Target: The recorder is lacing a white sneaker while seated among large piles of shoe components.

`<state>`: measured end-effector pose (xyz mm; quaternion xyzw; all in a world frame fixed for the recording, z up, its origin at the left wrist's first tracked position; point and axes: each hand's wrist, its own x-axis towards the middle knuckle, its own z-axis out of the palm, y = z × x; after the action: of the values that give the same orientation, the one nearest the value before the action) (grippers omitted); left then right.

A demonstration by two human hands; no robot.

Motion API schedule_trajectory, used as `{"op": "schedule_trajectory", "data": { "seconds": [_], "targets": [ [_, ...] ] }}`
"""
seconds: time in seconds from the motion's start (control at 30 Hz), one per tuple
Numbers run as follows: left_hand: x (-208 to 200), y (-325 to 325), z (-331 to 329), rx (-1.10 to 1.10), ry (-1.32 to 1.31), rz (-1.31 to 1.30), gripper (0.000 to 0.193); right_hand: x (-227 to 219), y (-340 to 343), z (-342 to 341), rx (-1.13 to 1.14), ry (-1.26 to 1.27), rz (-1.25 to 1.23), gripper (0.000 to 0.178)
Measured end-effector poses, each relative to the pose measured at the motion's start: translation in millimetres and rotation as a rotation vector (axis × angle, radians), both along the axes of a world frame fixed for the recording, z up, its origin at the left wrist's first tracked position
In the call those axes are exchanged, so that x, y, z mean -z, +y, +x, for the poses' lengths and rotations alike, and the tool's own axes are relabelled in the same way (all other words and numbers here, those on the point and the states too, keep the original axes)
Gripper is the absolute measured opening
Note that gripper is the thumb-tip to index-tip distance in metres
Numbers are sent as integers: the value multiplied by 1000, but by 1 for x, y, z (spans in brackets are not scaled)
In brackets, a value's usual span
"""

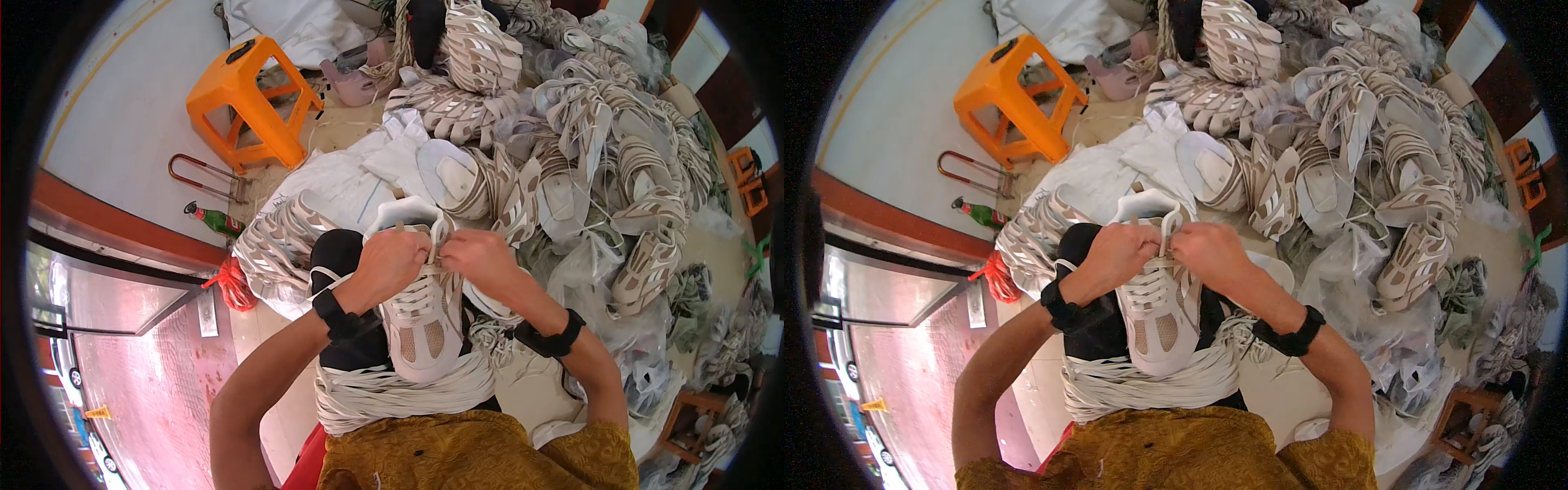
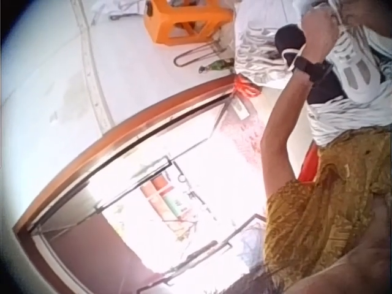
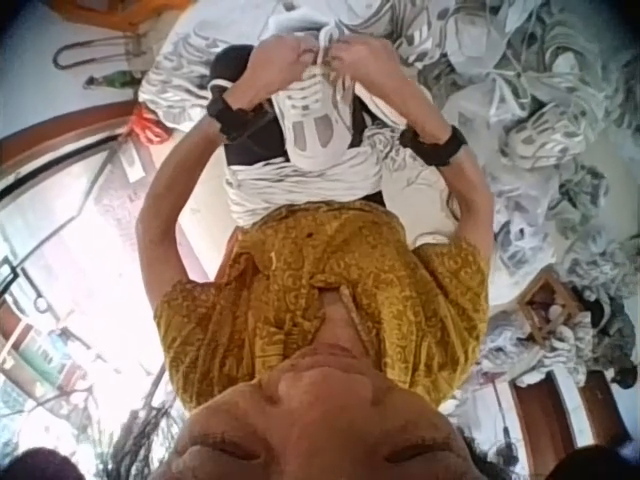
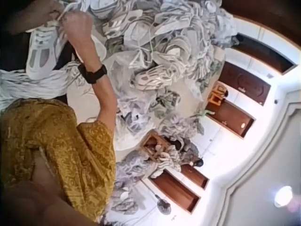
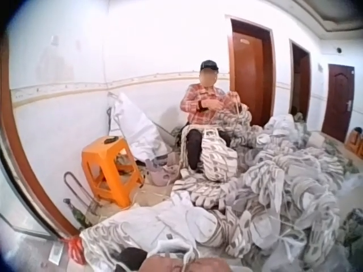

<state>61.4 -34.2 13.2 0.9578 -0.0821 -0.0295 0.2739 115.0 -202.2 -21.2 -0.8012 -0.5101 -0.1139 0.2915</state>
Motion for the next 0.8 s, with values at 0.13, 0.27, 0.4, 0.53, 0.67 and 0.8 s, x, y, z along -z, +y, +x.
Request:
{"op": "schedule_trajectory", "data": {
  "seconds": [0.13, 0.27, 0.4, 0.53, 0.67, 0.8],
  "targets": [
    [-5, -2, 10, 64, 133, -74, 14, -6, 0, 5, 34, 219, -3, 12],
    [3, 8, 15, 108, 157, 36, 15, -16, 9, -1, 64, 305, 36, 11],
    [-29, 17, -1, 197, 332, -48, 16, -23, 10, 0, -32, 496, 136, 17],
    [-123, 44, -47, -142, 499, -888, 9, -20, 7, 5, -47, 716, 146, 22],
    [-145, 41, -64, -174, 364, -998, 9, -59, 15, -18, -198, 114, 212, 24],
    [-123, 22, -63, -131, 309, -1107, 9, -80, 43, -45, -247, 228, 269, 27]
  ]
}}
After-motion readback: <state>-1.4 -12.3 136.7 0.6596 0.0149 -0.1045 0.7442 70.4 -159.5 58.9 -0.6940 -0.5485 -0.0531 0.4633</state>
